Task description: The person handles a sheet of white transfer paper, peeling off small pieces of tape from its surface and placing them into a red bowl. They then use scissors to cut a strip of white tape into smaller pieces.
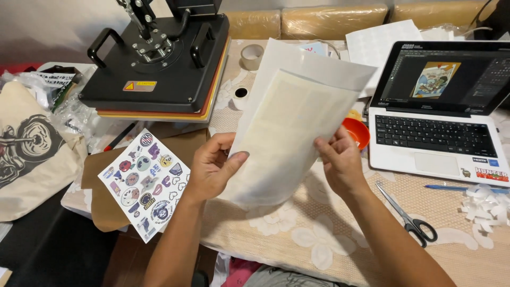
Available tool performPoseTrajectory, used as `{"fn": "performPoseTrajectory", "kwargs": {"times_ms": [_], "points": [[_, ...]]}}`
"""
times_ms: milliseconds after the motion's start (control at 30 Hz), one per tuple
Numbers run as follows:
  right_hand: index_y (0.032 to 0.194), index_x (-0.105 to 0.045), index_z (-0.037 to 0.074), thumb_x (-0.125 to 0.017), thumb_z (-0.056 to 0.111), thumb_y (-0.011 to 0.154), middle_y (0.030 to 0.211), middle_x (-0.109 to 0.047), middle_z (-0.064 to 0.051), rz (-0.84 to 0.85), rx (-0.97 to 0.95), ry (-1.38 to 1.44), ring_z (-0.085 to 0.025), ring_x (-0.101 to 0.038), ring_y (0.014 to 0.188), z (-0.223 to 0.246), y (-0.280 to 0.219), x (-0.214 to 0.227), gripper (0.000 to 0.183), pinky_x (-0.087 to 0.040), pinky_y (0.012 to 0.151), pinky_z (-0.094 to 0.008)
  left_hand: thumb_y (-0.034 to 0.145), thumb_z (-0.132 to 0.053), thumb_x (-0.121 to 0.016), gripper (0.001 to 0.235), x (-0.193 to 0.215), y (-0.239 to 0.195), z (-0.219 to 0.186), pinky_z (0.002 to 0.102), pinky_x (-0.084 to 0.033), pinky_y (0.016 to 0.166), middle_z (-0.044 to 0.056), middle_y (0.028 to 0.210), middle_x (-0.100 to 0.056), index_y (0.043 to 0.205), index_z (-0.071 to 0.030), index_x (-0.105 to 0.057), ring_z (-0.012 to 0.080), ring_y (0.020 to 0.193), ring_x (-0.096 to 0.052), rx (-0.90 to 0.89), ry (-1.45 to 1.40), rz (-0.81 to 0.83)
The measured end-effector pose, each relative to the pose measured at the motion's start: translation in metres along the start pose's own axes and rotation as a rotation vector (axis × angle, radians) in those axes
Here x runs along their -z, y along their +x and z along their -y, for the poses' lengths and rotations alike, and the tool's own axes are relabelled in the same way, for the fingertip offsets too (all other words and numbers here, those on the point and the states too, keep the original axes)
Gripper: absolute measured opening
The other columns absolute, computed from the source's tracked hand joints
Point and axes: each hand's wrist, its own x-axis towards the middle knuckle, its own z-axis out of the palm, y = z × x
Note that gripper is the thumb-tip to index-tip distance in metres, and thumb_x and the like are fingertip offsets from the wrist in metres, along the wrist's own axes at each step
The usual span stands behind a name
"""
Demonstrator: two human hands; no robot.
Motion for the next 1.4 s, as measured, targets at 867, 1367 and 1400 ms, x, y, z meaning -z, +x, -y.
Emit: {"fn": "performPoseTrajectory", "kwargs": {"times_ms": [867,1367,1400], "points": [[0.137,-0.053,0.003,-0.096,0.002,0.094,0.113,-0.074,-0.008,-0.157,0.574,-0.510,-0.017,-0.074,0.109,0.026,-0.028,0.047,0.061,-0.062,0.104,-0.038,0.114,-0.012,-0.063,0.022,-0.120,-0.038,0.066,0.039,-0.055,0.090,0.011,0.104,-0.063,0.128,-0.002,-0.050,0.0187,0.101,-0.062,-0.165,0.156,-0.297],[0.139,-0.050,0.005,-0.097,0.001,0.093,0.115,-0.072,-0.007,-0.194,0.512,-0.559,-0.018,-0.073,0.109,0.000,-0.032,0.049,0.066,-0.059,0.101,-0.037,0.113,-0.013,-0.069,0.026,-0.124,-0.034,0.097,0.040,-0.055,0.087,0.013,0.101,-0.066,0.128,-0.003,-0.051,0.0197,0.098,-0.068,-0.231,0.275,-0.414],[0.140,-0.050,0.005,-0.097,0.001,0.093,0.116,-0.072,-0.008,-0.198,0.511,-0.568,-0.018,-0.073,0.109,0.001,-0.033,0.048,0.066,-0.058,0.102,-0.038,0.114,-0.014,-0.069,0.026,-0.124,-0.033,0.100,0.041,-0.056,0.087,0.015,0.101,-0.067,0.129,-0.003,-0.051,0.0202,0.098,-0.068,-0.228,0.286,-0.415]]}}
